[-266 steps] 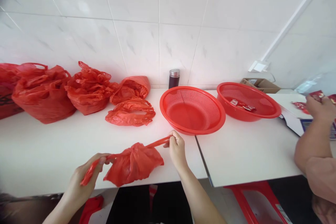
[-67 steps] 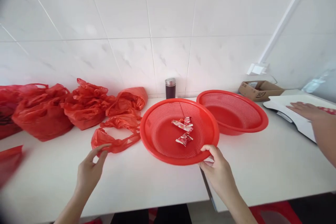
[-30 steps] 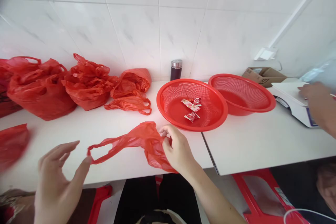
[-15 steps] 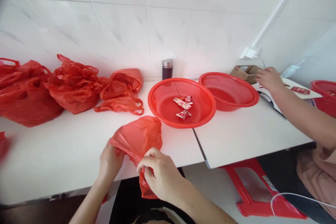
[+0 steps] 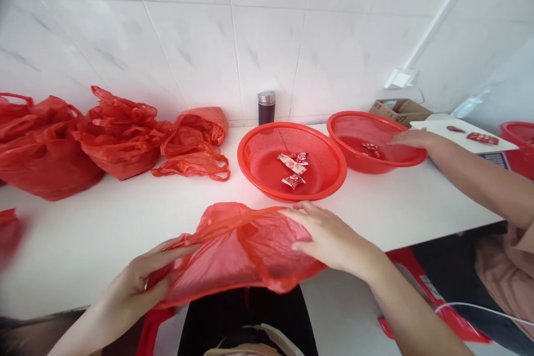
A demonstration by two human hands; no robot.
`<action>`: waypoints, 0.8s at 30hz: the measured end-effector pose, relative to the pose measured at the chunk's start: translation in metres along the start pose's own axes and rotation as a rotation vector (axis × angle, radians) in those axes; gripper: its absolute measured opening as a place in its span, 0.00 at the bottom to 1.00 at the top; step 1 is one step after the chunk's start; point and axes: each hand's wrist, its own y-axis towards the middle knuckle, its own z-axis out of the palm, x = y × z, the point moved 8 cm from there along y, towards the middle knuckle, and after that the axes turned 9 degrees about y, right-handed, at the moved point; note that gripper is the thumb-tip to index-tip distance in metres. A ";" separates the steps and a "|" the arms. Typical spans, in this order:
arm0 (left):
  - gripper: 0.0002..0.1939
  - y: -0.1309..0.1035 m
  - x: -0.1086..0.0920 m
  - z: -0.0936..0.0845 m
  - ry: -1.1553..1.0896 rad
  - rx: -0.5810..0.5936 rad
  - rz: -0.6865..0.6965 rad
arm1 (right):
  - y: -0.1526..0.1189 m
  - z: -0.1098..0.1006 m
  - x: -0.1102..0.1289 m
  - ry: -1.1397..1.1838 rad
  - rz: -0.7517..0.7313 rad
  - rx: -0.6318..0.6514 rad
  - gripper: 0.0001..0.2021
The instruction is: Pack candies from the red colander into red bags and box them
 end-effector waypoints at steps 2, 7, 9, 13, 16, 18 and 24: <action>0.30 0.000 -0.006 0.003 -0.141 0.021 -0.043 | -0.011 -0.030 0.035 0.038 -0.108 -0.179 0.21; 0.35 0.006 -0.020 0.017 -0.527 0.052 -0.092 | -0.008 -0.013 0.107 0.237 -0.338 -0.167 0.08; 0.35 0.005 -0.020 0.015 -0.753 0.047 -0.111 | 0.007 0.033 0.097 0.125 -0.308 0.086 0.13; 0.32 0.000 0.000 -0.006 -1.022 -0.064 -0.205 | 0.017 0.093 0.052 0.022 -0.292 0.405 0.33; 0.31 -0.003 0.014 -0.012 -1.060 -0.116 -0.281 | 0.017 0.080 0.053 0.169 -0.343 0.480 0.29; 0.33 -0.002 0.016 -0.009 -1.083 -0.127 -0.303 | 0.024 0.047 0.067 0.341 -0.392 0.462 0.26; 0.38 0.012 0.003 0.011 -1.159 -0.073 -0.293 | 0.119 -0.055 0.000 0.241 -0.172 0.073 0.38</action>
